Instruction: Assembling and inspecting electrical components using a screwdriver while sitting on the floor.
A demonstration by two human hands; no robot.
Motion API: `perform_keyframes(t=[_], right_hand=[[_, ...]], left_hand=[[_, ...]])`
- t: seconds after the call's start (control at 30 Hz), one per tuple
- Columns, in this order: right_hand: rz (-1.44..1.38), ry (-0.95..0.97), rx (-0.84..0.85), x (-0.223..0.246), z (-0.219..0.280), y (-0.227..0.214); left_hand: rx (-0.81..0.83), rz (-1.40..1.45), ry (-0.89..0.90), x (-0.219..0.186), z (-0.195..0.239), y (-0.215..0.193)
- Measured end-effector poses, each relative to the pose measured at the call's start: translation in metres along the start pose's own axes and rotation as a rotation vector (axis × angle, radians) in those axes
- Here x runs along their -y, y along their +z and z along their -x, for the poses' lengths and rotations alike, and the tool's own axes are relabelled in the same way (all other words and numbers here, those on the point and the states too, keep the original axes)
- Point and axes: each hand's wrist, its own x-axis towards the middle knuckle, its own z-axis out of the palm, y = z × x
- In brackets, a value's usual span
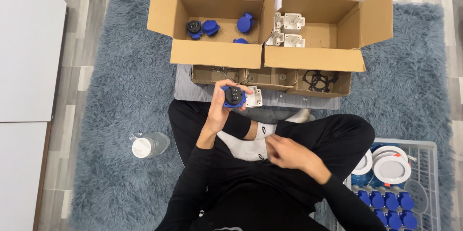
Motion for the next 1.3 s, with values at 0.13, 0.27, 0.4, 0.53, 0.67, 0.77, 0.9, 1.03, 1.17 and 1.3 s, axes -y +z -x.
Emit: perform_keyframes(t=[0.13, 0.27, 0.4, 0.53, 0.67, 0.77, 0.9, 1.03, 1.17, 1.3], right_hand=[[0.103, 0.265, 0.251, -0.02, 0.016, 0.02], [0.288, 0.342, 0.428, -0.054, 0.014, 0.069], [0.07, 0.29, 0.375, -0.022, 0.022, 0.011], [-0.22, 0.122, 0.294, 0.036, 0.051, -0.087], [-0.41, -0.152, -0.03, 0.036, 0.071, -0.115], [-0.474, -0.211, -0.278, 0.031, 0.077, -0.119], [-0.516, -0.187, -0.615, 0.023, 0.07, -0.11], [-0.49, -0.182, -0.698, 0.039, 0.057, -0.113], [-0.448, -0.202, -0.722, 0.038, 0.054, -0.109], [-0.431, -0.223, -0.775, 0.041, 0.055, -0.108]], left_hand=[[0.008, 0.098, 0.02, -0.002, -0.003, 0.007], [-0.004, 0.18, 0.037, -0.005, -0.005, 0.011], [0.001, 0.181, 0.052, -0.012, -0.002, 0.013], [-0.013, 0.178, 0.055, -0.012, 0.003, 0.013], [-0.031, 0.087, 0.076, -0.011, 0.005, 0.009], [-0.057, 0.004, 0.084, -0.016, 0.002, 0.011], [-0.066, -0.336, 0.194, -0.044, 0.001, 0.032], [-0.04, -0.399, 0.217, -0.051, -0.001, 0.034], [-0.025, -0.521, 0.291, -0.038, -0.001, 0.027], [-0.048, -0.583, 0.332, -0.039, -0.002, 0.03]])
